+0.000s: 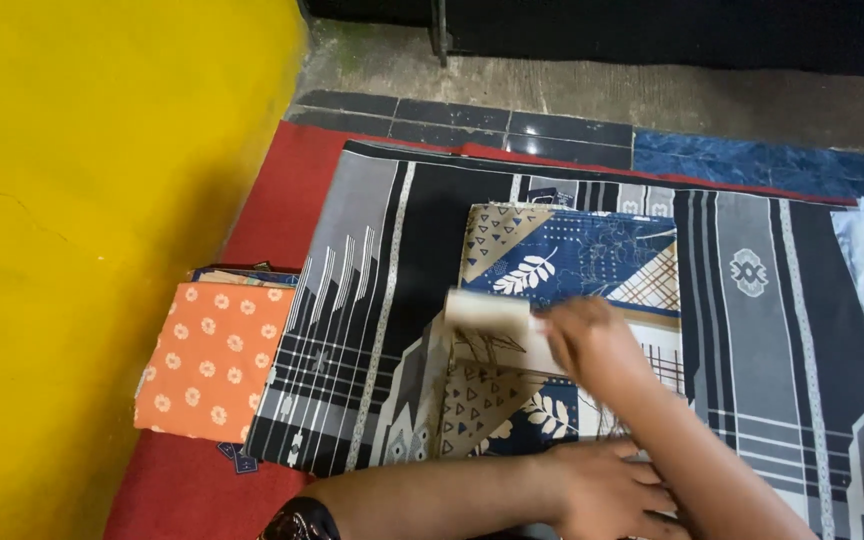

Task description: Cleaning fabric pieces with a lint roller and folding them into a neat stack.

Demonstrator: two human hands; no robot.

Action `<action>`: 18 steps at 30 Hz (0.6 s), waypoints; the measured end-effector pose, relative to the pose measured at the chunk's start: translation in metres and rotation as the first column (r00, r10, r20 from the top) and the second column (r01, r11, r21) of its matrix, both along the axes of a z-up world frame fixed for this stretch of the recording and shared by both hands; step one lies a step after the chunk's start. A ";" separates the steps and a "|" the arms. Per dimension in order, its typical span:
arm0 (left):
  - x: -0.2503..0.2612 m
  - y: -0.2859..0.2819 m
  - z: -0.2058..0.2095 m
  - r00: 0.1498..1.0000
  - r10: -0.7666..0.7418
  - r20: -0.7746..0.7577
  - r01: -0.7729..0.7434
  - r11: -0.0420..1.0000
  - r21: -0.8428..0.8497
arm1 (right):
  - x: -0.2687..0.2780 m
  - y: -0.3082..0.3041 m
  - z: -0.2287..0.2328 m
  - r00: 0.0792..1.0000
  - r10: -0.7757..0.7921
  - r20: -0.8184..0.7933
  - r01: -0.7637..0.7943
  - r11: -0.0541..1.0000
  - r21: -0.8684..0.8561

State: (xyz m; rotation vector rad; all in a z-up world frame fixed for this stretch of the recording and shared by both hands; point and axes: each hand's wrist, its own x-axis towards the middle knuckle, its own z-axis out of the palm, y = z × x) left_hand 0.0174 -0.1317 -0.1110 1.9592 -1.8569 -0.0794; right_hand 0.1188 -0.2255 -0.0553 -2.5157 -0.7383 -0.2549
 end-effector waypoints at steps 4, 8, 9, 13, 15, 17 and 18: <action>0.004 -0.004 0.009 0.995 -0.036 0.097 0.022 0.990 0.140 | 0.067 0.005 -0.014 0.982 -0.158 0.105 0.169 0.981 -0.100; 0.002 -0.003 0.000 0.990 -0.031 0.135 0.019 0.996 0.086 | 0.094 0.002 -0.022 0.918 -0.330 0.222 0.357 0.929 -0.097; 0.002 -0.004 -0.003 0.984 -0.037 0.176 0.022 0.996 0.086 | 0.096 0.001 -0.022 0.918 -0.326 0.226 0.344 0.938 -0.044; 0.008 -0.006 0.004 0.985 -0.038 0.167 0.025 0.996 0.082 | 0.031 -0.008 0.026 0.974 -0.214 -0.070 0.220 0.970 0.105; 0.010 -0.011 0.001 0.981 -0.111 0.156 0.076 0.974 0.215 | -0.011 -0.022 0.032 0.988 -0.027 -0.149 0.041 0.995 0.092; -0.012 -0.019 -0.065 0.991 0.018 0.133 -0.015 1.000 -0.025 | -0.047 -0.032 0.021 0.966 -0.053 -0.252 0.062 0.998 0.029; -0.023 -0.024 -0.098 0.987 0.138 0.083 -0.112 0.960 -0.258 | -0.066 -0.038 0.015 0.934 -0.086 -0.346 0.079 0.996 -0.034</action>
